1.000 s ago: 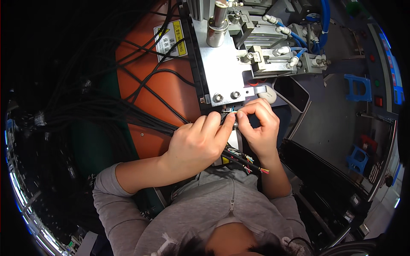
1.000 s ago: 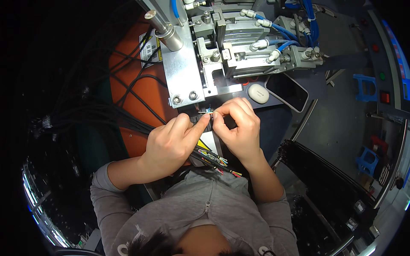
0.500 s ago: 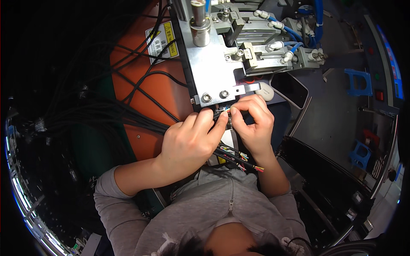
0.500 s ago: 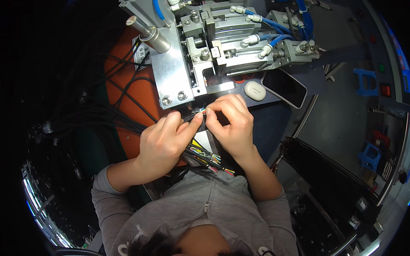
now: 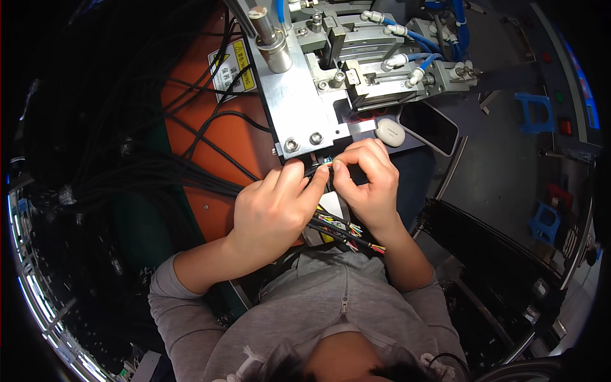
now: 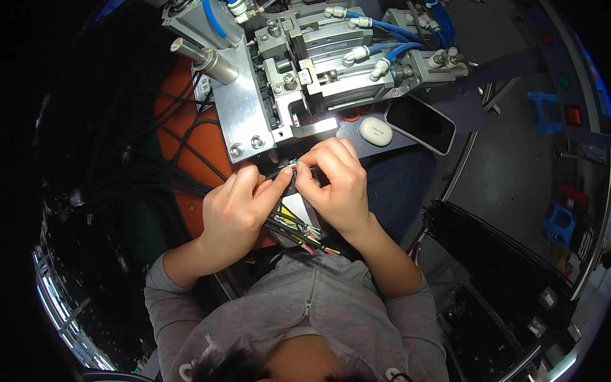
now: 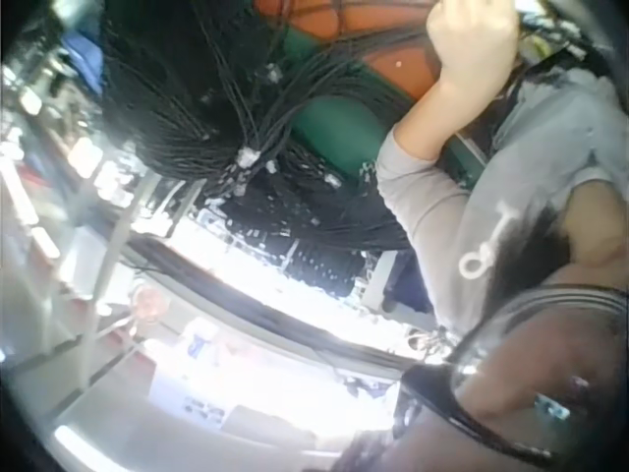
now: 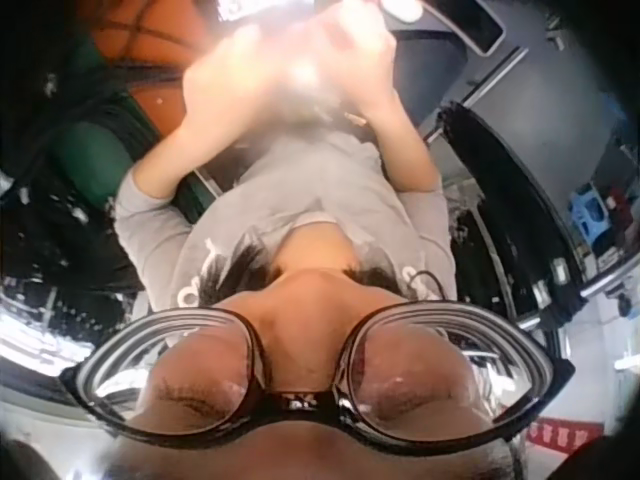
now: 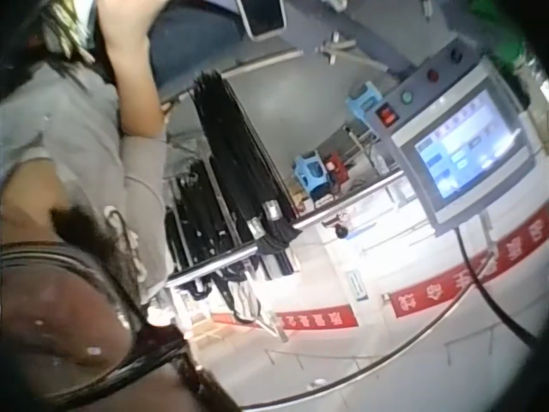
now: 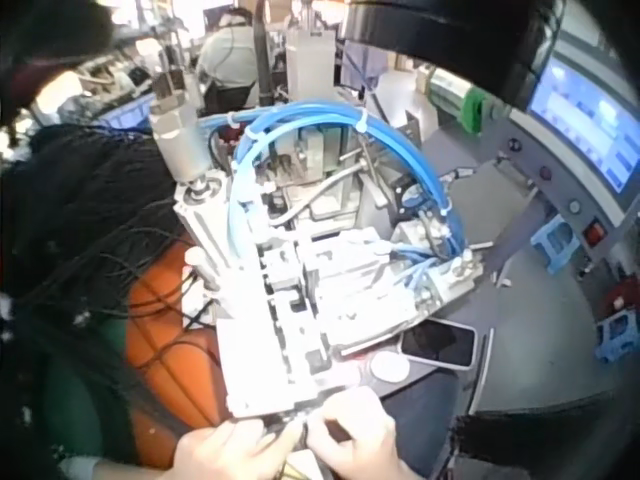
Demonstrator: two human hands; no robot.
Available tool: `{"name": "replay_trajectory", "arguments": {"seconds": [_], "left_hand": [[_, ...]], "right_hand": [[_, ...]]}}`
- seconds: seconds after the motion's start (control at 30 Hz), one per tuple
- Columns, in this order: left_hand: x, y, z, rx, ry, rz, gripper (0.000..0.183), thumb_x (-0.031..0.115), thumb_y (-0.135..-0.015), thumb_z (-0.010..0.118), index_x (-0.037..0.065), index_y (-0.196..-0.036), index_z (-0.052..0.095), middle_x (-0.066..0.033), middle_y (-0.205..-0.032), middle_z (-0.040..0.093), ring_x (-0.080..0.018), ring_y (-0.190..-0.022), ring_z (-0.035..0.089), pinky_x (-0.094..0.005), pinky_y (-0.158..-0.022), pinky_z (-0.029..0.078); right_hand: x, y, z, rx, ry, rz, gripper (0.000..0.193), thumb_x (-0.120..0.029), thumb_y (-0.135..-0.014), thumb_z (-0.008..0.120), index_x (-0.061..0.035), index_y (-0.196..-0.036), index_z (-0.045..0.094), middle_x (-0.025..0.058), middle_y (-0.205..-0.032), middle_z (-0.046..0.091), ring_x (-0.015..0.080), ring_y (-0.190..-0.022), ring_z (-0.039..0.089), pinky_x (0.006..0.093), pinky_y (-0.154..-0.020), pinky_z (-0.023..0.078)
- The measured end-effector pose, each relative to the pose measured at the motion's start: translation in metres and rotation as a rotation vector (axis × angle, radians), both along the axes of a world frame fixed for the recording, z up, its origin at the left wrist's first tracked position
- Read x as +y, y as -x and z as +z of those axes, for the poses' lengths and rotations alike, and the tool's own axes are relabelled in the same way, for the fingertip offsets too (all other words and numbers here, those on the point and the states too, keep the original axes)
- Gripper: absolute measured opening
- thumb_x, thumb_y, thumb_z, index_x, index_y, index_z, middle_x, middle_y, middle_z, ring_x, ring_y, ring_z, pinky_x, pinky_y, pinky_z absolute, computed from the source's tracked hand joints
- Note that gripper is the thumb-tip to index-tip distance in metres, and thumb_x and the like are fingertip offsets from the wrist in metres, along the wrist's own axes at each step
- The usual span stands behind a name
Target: The person is assembling a multi-wire cable harness by hand. They repeatedly insert individual colored wires into a terminal block, securing them with a crimping tool. The person also organizes and bundles the black cables on the workbench.
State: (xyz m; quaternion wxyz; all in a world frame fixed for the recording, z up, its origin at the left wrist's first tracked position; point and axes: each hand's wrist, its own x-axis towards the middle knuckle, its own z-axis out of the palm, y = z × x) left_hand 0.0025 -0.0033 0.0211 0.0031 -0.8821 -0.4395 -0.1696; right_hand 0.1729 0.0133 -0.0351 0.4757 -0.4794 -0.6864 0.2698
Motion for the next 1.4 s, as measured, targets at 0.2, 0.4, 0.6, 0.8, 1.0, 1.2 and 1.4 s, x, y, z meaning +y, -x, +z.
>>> {"name": "replay_trajectory", "arguments": {"seconds": [0.2, 0.4, 0.6, 0.8, 1.0, 1.2, 1.4], "left_hand": [[0.001, 0.003, -0.009, -0.033, -0.03, -0.035, 0.025, 0.006, -0.077, 0.065, 0.008, -0.102, 0.068, 0.0001, -0.07, 0.044, -0.0102, -0.057, 0.048, -0.0233, -0.043, 0.038], [0.005, 0.002, -0.016, -0.122, -0.049, -0.05, 0.025, 0.005, -0.076, 0.066, 0.007, -0.101, 0.068, 0.0002, -0.069, 0.043, -0.0099, -0.058, 0.05, -0.0229, -0.043, 0.04], [0.002, -0.001, -0.009, -0.09, -0.02, -0.033, 0.032, 0.004, -0.071, 0.066, 0.007, -0.103, 0.069, -0.0015, -0.068, 0.041, -0.0113, -0.056, 0.05, -0.0253, -0.044, 0.04], [-0.006, -0.001, -0.004, -0.042, 0.04, 0.012, 0.043, 0.003, -0.068, 0.066, 0.009, -0.11, 0.068, -0.0023, -0.069, 0.036, -0.0114, -0.056, 0.048, -0.0264, -0.044, 0.039], [0.002, 0.0, -0.012, -0.08, -0.022, -0.033, 0.031, 0.005, -0.072, 0.065, 0.007, -0.103, 0.069, -0.0011, -0.068, 0.04, -0.0109, -0.056, 0.048, -0.0245, -0.043, 0.04], [0.005, 0.004, -0.02, -0.161, -0.081, -0.057, 0.024, 0.009, -0.071, 0.066, 0.007, -0.096, 0.069, -0.0006, -0.068, 0.043, -0.0111, -0.058, 0.051, -0.0233, -0.044, 0.041], [0.009, 0.006, -0.022, -0.179, -0.081, -0.062, 0.023, 0.01, -0.071, 0.065, 0.008, -0.093, 0.069, -0.0001, -0.075, 0.052, -0.0117, -0.063, 0.055, -0.0246, -0.047, 0.042]], "right_hand": [[0.001, 0.0, -0.004, 0.065, 0.062, -0.026, 0.009, 0.002, -0.07, 0.065, -0.0017, -0.072, 0.057, 0.009, -0.07, 0.056, 0.0252, -0.067, 0.054, 0.0337, -0.062, 0.043], [0.0, -0.001, -0.011, 0.246, 0.278, -0.028, 0.006, 0.002, -0.074, 0.063, 0.0006, -0.074, 0.057, 0.0082, -0.069, 0.055, 0.0205, -0.066, 0.054, 0.0307, -0.062, 0.043], [0.0, -0.001, -0.007, 0.173, 0.154, -0.031, 0.008, 0.002, -0.072, 0.064, 0.0002, -0.072, 0.057, 0.0088, -0.071, 0.056, 0.022, -0.066, 0.054, 0.0313, -0.062, 0.043], [0.002, 0.001, -0.005, 0.034, -0.017, -0.006, 0.01, 0.002, -0.068, 0.066, -0.0024, -0.072, 0.058, 0.009, -0.072, 0.057, 0.0258, -0.069, 0.054, 0.034, -0.062, 0.043], [0.0, 0.001, -0.01, 0.101, 0.119, -0.057, 0.008, 0.0, -0.071, 0.064, -0.0006, -0.073, 0.057, 0.0084, -0.072, 0.056, 0.0216, -0.069, 0.055, 0.032, -0.063, 0.044], [-0.001, -0.002, -0.009, 0.349, 0.51, 0.009, 0.008, -0.005, -0.081, 0.063, 0.0023, -0.081, 0.062, 0.0073, -0.075, 0.061, 0.0124, -0.067, 0.058, 0.0269, -0.062, 0.045], [0.007, 0.001, 0.005, 0.014, -0.045, 0.029, 0.013, 0.002, -0.069, 0.069, 0.0005, -0.081, 0.064, 0.0097, -0.078, 0.064, 0.0251, -0.073, 0.061, 0.0323, -0.067, 0.048]]}}
